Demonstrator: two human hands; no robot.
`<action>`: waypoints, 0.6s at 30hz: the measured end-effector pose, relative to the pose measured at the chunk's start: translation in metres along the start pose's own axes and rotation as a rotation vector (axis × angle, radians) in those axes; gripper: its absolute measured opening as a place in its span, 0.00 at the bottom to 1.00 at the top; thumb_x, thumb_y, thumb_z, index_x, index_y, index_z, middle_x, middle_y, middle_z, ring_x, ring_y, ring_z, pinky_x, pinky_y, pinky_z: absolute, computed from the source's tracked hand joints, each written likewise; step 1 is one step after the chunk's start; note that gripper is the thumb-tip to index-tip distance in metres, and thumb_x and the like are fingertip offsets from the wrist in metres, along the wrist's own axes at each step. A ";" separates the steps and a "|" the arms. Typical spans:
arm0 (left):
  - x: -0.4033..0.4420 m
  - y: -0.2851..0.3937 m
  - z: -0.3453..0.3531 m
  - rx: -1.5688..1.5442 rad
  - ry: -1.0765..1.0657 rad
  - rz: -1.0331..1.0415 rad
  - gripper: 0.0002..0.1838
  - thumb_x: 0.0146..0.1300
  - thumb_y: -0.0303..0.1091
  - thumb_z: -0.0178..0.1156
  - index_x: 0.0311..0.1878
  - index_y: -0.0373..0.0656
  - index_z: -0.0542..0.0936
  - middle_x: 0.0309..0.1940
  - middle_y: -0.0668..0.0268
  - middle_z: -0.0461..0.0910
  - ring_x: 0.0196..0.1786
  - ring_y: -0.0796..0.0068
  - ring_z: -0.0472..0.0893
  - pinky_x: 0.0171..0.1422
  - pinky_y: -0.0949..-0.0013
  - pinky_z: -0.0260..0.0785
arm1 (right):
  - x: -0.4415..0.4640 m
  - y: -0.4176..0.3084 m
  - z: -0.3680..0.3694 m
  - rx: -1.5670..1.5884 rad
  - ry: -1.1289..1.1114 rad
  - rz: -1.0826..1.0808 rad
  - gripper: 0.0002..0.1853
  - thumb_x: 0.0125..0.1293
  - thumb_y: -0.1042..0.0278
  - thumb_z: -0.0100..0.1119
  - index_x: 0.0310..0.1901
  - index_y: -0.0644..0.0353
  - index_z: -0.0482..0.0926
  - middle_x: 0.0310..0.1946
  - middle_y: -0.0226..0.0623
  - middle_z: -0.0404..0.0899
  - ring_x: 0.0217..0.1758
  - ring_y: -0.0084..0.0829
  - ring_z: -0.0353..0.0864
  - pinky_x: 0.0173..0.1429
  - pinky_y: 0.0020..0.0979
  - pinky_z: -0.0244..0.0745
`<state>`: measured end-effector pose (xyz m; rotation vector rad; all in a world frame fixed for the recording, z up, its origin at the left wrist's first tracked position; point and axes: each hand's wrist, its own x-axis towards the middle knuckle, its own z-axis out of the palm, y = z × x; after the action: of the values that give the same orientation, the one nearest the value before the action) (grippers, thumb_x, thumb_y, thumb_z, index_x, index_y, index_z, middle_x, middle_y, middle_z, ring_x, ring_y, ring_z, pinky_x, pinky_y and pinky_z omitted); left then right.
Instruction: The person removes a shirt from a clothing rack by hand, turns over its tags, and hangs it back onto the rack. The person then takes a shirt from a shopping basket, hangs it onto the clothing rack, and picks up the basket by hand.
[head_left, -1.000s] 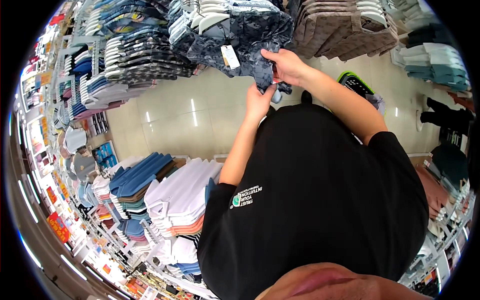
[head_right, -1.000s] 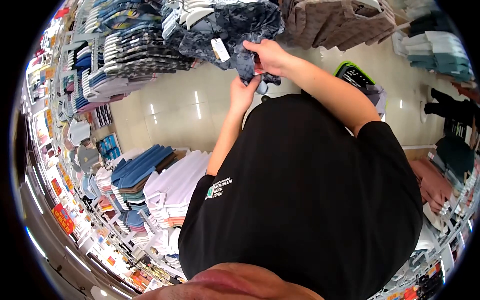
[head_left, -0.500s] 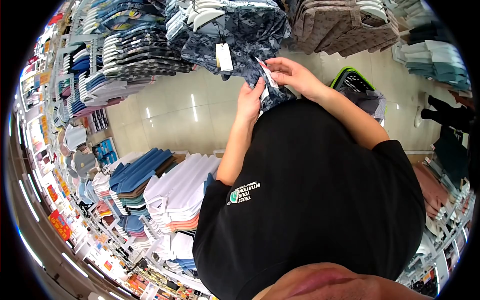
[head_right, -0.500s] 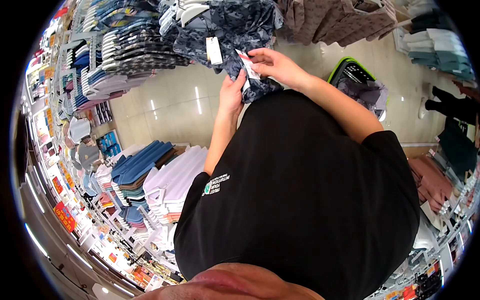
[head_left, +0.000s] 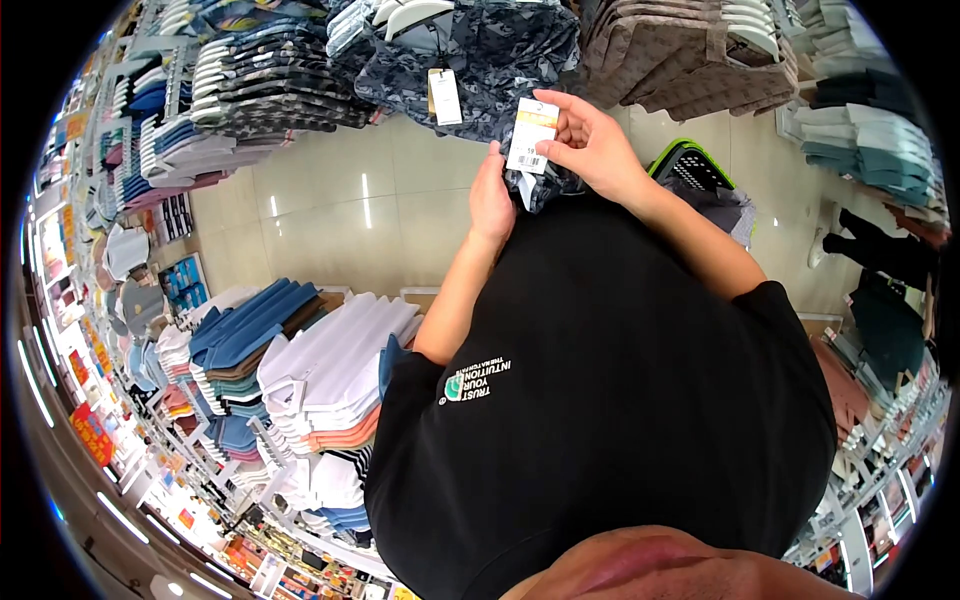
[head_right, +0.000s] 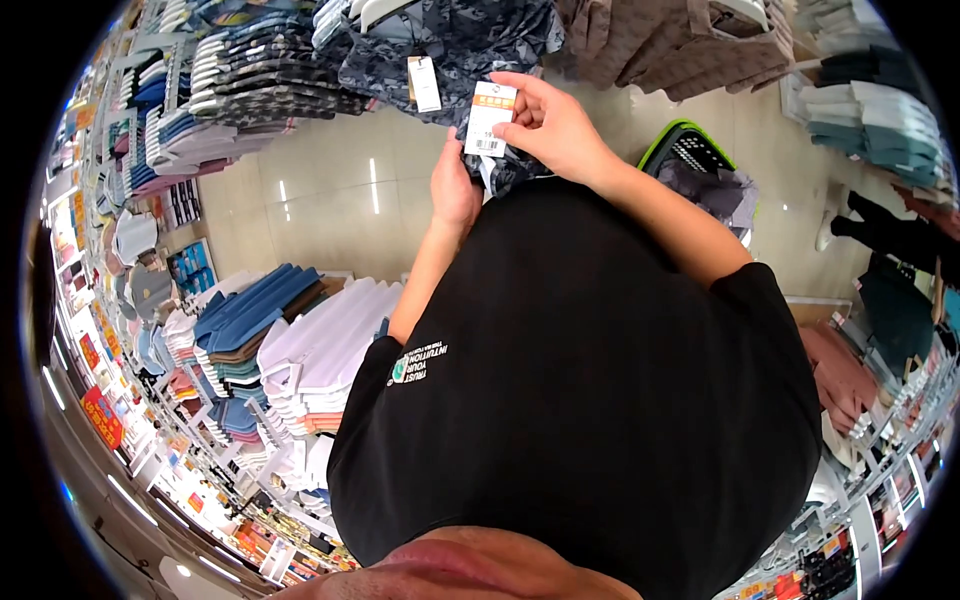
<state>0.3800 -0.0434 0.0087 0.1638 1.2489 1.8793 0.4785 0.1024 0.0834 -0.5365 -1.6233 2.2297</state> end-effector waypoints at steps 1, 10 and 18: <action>-0.004 0.010 0.009 -0.029 -0.030 0.012 0.23 0.78 0.39 0.36 0.64 0.31 0.68 0.60 0.57 0.75 0.60 0.70 0.76 0.68 0.65 0.65 | 0.001 0.000 0.000 -0.004 -0.007 0.004 0.29 0.63 0.80 0.63 0.66 0.65 0.67 0.41 0.31 0.79 0.42 0.18 0.78 0.48 0.21 0.75; -0.014 0.029 0.026 0.056 -0.013 0.017 0.23 0.78 0.45 0.44 0.54 0.33 0.77 0.45 0.64 0.82 0.46 0.80 0.80 0.53 0.74 0.70 | 0.000 0.019 -0.003 0.067 -0.040 0.065 0.21 0.73 0.71 0.52 0.66 0.61 0.69 0.44 0.29 0.81 0.44 0.17 0.77 0.49 0.22 0.72; -0.012 0.026 0.028 0.031 -0.066 0.027 0.16 0.75 0.35 0.52 0.58 0.36 0.76 0.51 0.64 0.81 0.52 0.77 0.79 0.59 0.72 0.70 | 0.003 0.023 -0.013 0.037 0.022 0.035 0.20 0.74 0.69 0.52 0.65 0.61 0.69 0.40 0.27 0.80 0.41 0.15 0.75 0.46 0.20 0.70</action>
<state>0.3875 -0.0364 0.0475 0.2589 1.2370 1.8627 0.4810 0.1080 0.0577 -0.5816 -1.5704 2.2662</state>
